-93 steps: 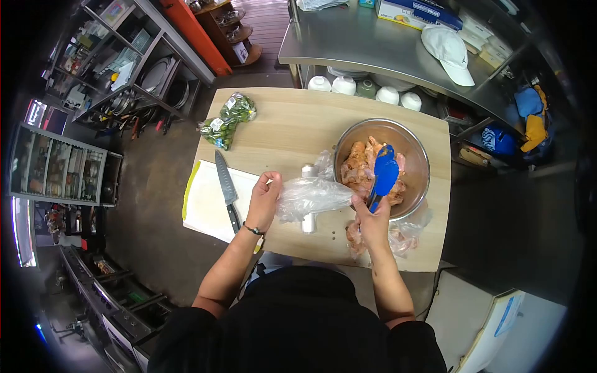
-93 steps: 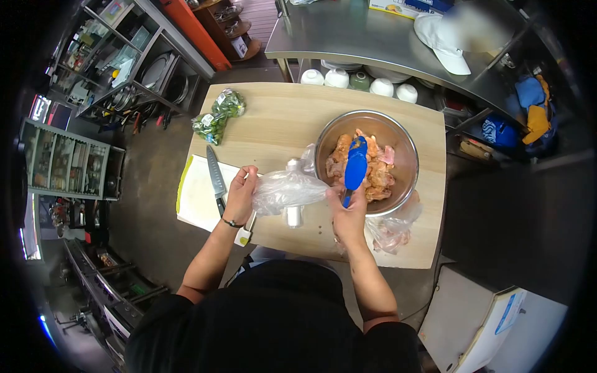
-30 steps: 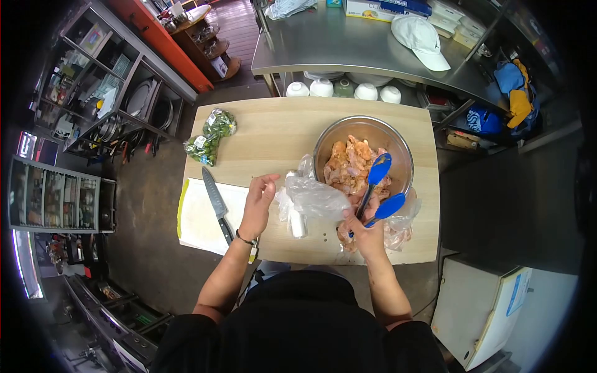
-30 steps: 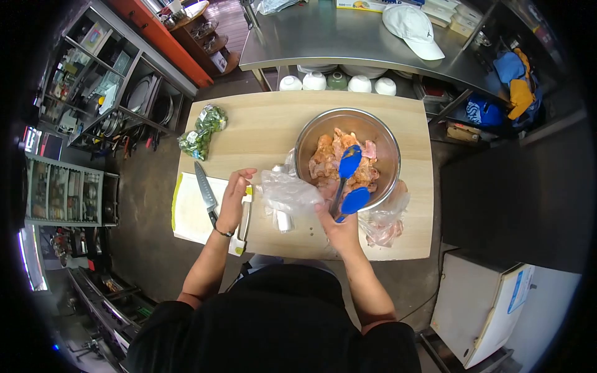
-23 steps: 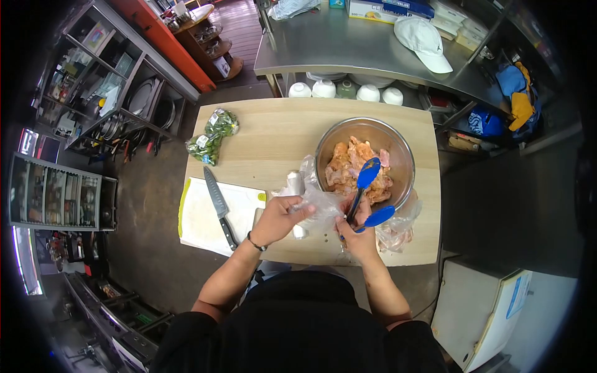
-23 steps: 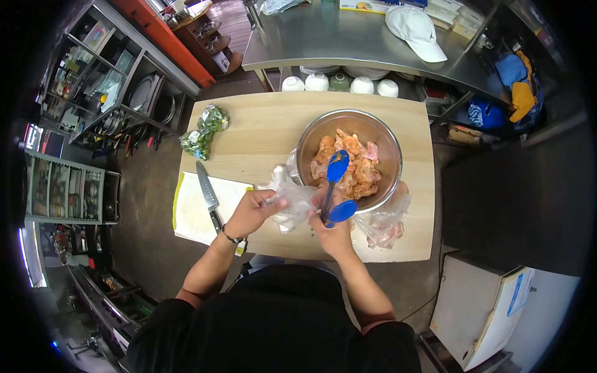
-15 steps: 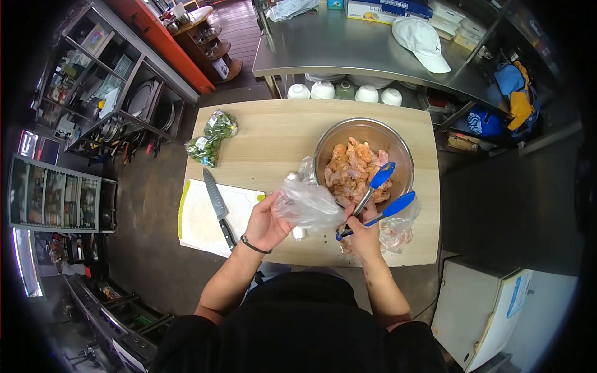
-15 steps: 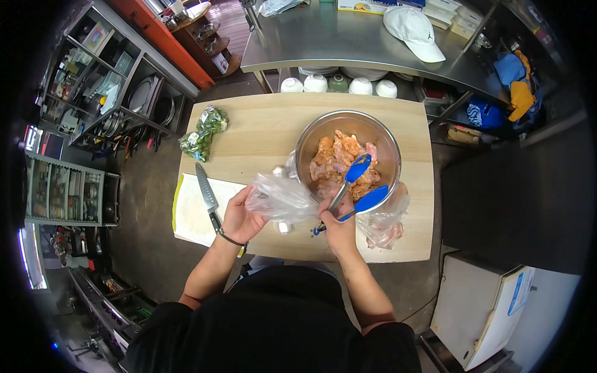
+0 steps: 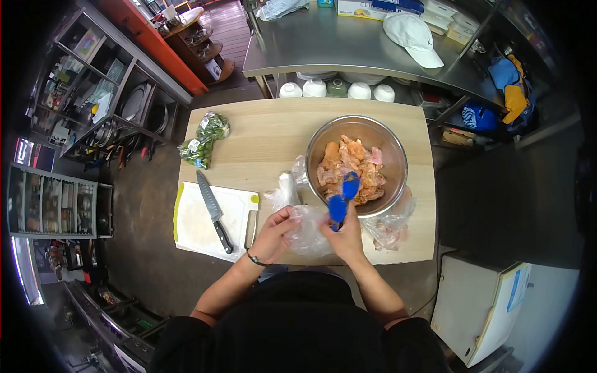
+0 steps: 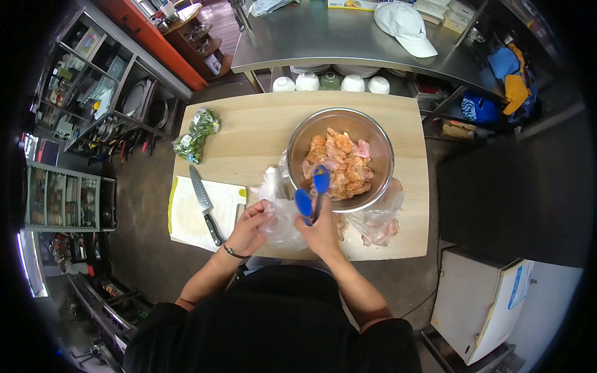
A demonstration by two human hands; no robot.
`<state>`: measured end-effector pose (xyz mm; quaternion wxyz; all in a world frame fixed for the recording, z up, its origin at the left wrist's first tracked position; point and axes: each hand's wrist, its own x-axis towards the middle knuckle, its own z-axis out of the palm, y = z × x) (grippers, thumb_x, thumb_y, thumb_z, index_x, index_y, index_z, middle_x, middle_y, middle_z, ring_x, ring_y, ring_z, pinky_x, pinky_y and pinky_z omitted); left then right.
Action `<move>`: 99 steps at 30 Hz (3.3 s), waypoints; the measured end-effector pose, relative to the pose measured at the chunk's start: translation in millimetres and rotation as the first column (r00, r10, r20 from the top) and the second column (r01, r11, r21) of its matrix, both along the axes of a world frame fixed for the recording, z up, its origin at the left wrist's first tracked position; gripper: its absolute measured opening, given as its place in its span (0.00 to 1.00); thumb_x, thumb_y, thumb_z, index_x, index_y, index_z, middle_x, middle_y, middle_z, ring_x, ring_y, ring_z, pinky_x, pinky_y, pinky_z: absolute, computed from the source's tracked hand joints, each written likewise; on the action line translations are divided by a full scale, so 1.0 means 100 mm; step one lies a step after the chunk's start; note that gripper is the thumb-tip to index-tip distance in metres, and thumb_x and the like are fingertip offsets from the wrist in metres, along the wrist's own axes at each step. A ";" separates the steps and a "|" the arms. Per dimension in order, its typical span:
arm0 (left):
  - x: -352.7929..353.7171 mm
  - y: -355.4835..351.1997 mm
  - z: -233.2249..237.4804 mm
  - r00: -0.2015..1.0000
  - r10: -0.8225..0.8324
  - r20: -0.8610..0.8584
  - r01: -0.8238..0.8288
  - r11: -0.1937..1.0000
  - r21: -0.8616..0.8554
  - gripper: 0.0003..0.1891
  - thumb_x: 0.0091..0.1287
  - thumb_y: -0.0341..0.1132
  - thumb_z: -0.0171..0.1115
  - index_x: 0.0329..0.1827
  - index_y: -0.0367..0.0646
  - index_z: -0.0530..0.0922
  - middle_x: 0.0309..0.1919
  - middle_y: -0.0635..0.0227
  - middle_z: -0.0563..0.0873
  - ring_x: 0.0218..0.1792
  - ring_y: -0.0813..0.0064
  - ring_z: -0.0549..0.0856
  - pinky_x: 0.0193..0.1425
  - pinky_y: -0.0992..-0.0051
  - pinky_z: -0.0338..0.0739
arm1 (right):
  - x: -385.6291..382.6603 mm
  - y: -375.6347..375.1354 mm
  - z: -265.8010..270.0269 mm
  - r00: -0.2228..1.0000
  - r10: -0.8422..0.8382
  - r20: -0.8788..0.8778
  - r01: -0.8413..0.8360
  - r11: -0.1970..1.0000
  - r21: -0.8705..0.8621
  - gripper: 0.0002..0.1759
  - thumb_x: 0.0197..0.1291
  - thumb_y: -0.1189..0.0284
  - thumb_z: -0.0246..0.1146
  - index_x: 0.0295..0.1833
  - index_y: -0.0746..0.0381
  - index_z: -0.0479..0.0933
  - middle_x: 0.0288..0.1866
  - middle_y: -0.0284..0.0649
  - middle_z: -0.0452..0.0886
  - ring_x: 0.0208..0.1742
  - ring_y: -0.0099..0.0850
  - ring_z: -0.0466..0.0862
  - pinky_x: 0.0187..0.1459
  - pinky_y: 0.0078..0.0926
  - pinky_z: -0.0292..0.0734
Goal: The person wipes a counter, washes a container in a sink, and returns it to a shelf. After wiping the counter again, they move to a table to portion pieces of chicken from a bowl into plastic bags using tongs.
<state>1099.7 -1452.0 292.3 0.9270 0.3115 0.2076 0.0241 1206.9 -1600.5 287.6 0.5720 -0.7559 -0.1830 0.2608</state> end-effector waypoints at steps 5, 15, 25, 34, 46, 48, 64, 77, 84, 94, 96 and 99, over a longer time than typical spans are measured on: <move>-0.05 0.02 -0.03 0.974 -0.106 -0.201 0.181 0.897 0.403 0.05 0.66 0.31 0.59 0.40 0.41 0.76 0.33 0.77 0.80 0.34 0.89 0.76 0.40 0.86 0.70 | 0.14 -0.16 -0.09 0.965 -0.170 -0.198 0.202 0.966 0.158 0.20 0.50 0.82 0.66 0.45 0.62 0.65 0.30 0.31 0.73 0.31 0.20 0.74 0.33 0.18 0.71; 0.03 0.10 -0.18 0.883 0.364 -0.297 -0.145 0.813 0.564 0.09 0.67 0.37 0.59 0.35 0.41 0.79 0.21 0.85 0.73 0.21 0.95 0.64 0.24 0.89 0.57 | 1.03 -0.34 0.26 0.982 0.053 0.180 0.029 0.905 -0.425 0.39 0.45 0.57 0.73 0.60 0.65 0.69 0.40 0.41 0.81 0.38 0.30 0.80 0.40 0.26 0.74; -0.06 0.12 -0.12 0.890 0.344 -0.300 -0.148 0.839 0.524 0.06 0.66 0.38 0.61 0.37 0.45 0.78 0.22 0.84 0.76 0.18 0.94 0.67 0.19 0.87 0.58 | 1.04 0.17 -0.16 0.585 0.670 0.456 0.033 0.543 -0.839 0.39 0.43 0.56 0.70 0.55 0.71 0.67 0.31 0.47 0.81 0.31 0.40 0.83 0.34 0.35 0.79; -0.08 0.11 -0.16 0.906 0.321 -0.274 -0.168 0.870 0.462 0.05 0.66 0.35 0.59 0.37 0.44 0.78 0.25 0.82 0.78 0.21 0.94 0.70 0.22 0.88 0.61 | 1.31 0.05 -0.15 0.703 0.513 0.493 0.116 0.602 -0.790 0.23 0.55 0.57 0.60 0.55 0.56 0.74 0.28 0.47 0.82 0.31 0.43 0.84 0.33 0.41 0.79; -0.07 0.09 -0.04 0.909 0.310 -0.277 -0.171 0.886 0.431 0.05 0.66 0.35 0.59 0.39 0.44 0.78 0.27 0.81 0.79 0.23 0.93 0.72 0.25 0.88 0.64 | 1.64 -0.40 0.14 0.810 0.203 0.550 0.388 0.519 -0.762 0.19 0.57 0.56 0.59 0.45 0.58 0.79 0.32 0.51 0.82 0.36 0.47 0.83 0.39 0.43 0.79; -0.07 0.10 -0.05 0.901 0.325 -0.287 -0.179 0.882 0.435 0.05 0.66 0.35 0.59 0.38 0.44 0.78 0.26 0.81 0.79 0.23 0.93 0.72 0.25 0.88 0.64 | 1.62 -0.46 0.27 0.823 0.168 0.542 0.379 0.550 -0.745 0.19 0.56 0.55 0.59 0.44 0.58 0.79 0.32 0.52 0.82 0.37 0.48 0.83 0.40 0.44 0.79; 0.11 0.04 0.04 0.929 0.287 -0.232 -0.173 0.894 0.413 0.05 0.66 0.35 0.59 0.39 0.43 0.77 0.26 0.81 0.79 0.24 0.92 0.73 0.26 0.88 0.66 | 1.48 -0.44 0.04 0.885 0.306 0.351 0.054 0.682 -0.730 0.20 0.56 0.58 0.60 0.44 0.63 0.80 0.34 0.52 0.82 0.38 0.45 0.83 0.41 0.39 0.77; 0.46 -0.13 0.13 0.935 0.307 -0.175 -0.278 0.945 0.173 0.05 0.68 0.36 0.57 0.42 0.48 0.76 0.26 0.82 0.77 0.24 0.92 0.74 0.25 0.86 0.67 | 1.24 -1.12 0.31 0.785 0.235 -0.573 -0.068 0.952 0.297 0.22 0.66 0.60 0.54 0.54 0.66 0.73 0.17 0.28 0.64 0.10 0.14 0.55 0.10 0.12 0.47; 0.62 -0.02 -0.11 0.963 0.196 -0.187 -0.192 0.981 0.043 0.06 0.68 0.37 0.57 0.45 0.50 0.76 0.32 0.83 0.78 0.31 0.93 0.75 0.27 0.85 0.68 | 0.70 -0.89 0.09 0.483 0.547 -0.684 0.001 0.781 0.625 0.25 0.66 0.58 0.54 0.56 0.69 0.70 0.18 0.29 0.62 0.11 0.13 0.57 0.12 0.12 0.50; 0.53 0.12 -0.22 0.987 0.079 -0.140 -0.060 0.989 0.132 0.07 0.71 0.37 0.51 0.45 0.48 0.75 0.36 0.77 0.81 0.35 0.86 0.81 0.36 0.80 0.78 | 0.20 -0.47 -0.02 0.969 0.233 -0.081 -0.244 0.955 -0.168 0.19 0.64 0.59 0.55 0.52 0.62 0.74 0.20 0.35 0.74 0.17 0.28 0.74 0.18 0.24 0.68; 0.53 0.01 0.06 0.980 0.033 -0.195 0.000 0.986 0.164 0.05 0.69 0.36 0.55 0.42 0.50 0.77 0.22 0.85 0.74 0.19 0.94 0.69 0.18 0.88 0.58 | 0.11 -0.41 0.17 0.920 0.299 0.253 -0.187 0.903 -0.386 0.20 0.62 0.58 0.57 0.52 0.61 0.74 0.21 0.40 0.77 0.21 0.34 0.79 0.21 0.30 0.73; 0.46 -0.13 0.20 0.985 0.036 -0.170 0.003 0.974 0.225 0.05 0.68 0.37 0.56 0.43 0.50 0.77 0.22 0.85 0.74 0.19 0.94 0.69 0.18 0.89 0.57 | -0.01 -0.31 0.30 0.747 0.463 0.477 -0.059 0.761 -0.646 0.25 0.56 0.56 0.61 0.56 0.58 0.73 0.29 0.48 0.80 0.30 0.41 0.82 0.28 0.36 0.78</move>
